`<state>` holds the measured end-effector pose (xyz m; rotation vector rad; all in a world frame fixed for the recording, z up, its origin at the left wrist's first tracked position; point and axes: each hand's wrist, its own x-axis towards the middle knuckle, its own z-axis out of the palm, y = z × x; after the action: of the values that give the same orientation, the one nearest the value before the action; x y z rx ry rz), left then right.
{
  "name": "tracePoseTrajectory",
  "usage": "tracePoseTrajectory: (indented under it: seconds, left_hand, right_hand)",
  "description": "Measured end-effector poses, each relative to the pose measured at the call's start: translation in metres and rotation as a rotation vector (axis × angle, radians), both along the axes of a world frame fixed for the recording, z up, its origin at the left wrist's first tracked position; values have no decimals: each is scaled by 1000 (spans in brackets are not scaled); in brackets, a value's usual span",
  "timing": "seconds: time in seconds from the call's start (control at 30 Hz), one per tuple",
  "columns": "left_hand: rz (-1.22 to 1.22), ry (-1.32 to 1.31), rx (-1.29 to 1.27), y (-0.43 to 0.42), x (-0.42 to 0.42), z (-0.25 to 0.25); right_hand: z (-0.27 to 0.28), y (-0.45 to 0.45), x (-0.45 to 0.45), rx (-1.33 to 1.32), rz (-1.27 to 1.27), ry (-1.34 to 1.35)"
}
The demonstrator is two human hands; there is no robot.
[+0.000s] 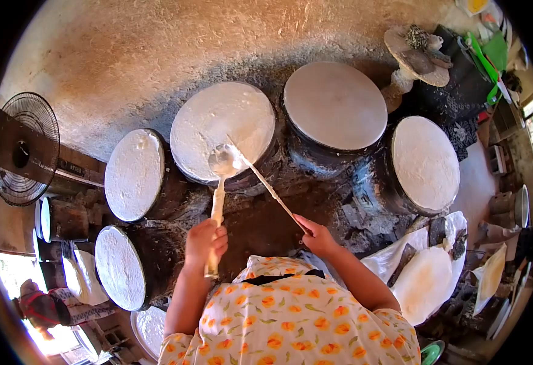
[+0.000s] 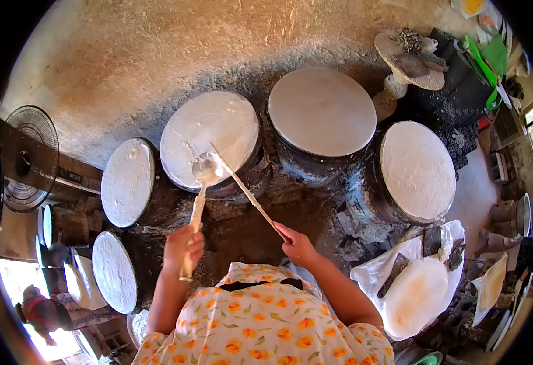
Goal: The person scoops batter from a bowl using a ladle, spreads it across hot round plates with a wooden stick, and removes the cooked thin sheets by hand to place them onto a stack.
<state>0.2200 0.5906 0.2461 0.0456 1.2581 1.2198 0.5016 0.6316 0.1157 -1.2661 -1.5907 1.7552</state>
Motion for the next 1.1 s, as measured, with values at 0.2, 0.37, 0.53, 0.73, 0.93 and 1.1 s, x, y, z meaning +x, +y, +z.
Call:
tracePoseTrajectory:
  seconds: [0.2,0.37,0.53,0.73,0.93,1.1]
  left_hand:
    - [29,-225,244,-40,-17,32]
    - [26,-712,319,-30,-15,30]
    - [133,-808,654,-54,-19,48]
    - [376,-513,950,-139,-46,89]
    - [564,-56,1095,-263,-49,129]
    - [965,194,1119,-375,-50,115]
  right_hand:
    - [54,24,6,642,38,-333]
    - [18,58,-6,509,-186,-320]
    - [-12,24,6,542,192,-598]
    - [-18,74,14,559,46,-395]
    - [-31,60,-15,616,372,-424]
    - [-19,59,-47,591,281,-151]
